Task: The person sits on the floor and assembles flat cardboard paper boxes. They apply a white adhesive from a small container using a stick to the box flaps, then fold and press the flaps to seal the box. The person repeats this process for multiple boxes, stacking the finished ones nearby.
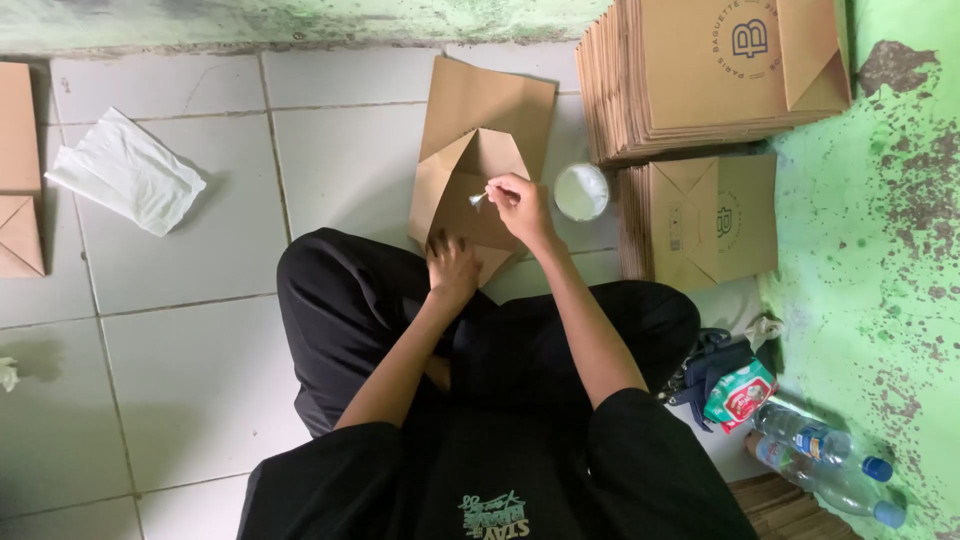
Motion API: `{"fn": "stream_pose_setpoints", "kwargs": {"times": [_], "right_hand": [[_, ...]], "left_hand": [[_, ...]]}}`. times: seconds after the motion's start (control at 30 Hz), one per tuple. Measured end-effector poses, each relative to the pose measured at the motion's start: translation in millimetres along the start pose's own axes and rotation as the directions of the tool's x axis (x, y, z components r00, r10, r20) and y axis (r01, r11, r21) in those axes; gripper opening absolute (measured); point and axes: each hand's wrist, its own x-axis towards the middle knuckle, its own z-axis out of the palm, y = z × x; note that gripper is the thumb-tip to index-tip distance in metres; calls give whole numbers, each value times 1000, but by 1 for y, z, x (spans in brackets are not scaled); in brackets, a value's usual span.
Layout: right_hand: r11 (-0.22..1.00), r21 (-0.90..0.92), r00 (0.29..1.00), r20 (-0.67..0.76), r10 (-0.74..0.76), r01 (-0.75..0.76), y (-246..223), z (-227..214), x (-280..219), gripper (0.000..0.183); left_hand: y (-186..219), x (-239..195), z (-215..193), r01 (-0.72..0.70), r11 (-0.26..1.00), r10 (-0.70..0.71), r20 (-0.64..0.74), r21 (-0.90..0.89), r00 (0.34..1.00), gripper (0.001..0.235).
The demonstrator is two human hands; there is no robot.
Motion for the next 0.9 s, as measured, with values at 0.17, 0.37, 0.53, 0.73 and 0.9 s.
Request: {"fn": "stream_pose_setpoints", "kwargs": {"times": [0.17,0.37,0.53,0.73,0.9], "right_hand": [[998,21,998,11,-65,64,2,26,11,10],[994,-33,995,16,-103,104,3,56,16,10],[998,-12,993,99,-68,69,19,68,-4,11],[996,14,991,-96,-88,89,42,66,5,15],[993,27,993,1,-117,117,27,66,9,9]], "left_hand": [[1,-13,-39,-11,1000,10,98,13,995,65],[-2,0,-45,-9,1000,8,259,4,966,85],[2,-10,-76,-40,993,7,293,108,956,91],[-7,16,-18,-64,997,53,236,39,970,96],[-5,7,-43,-111,994,101,253,24,962,93]]}}
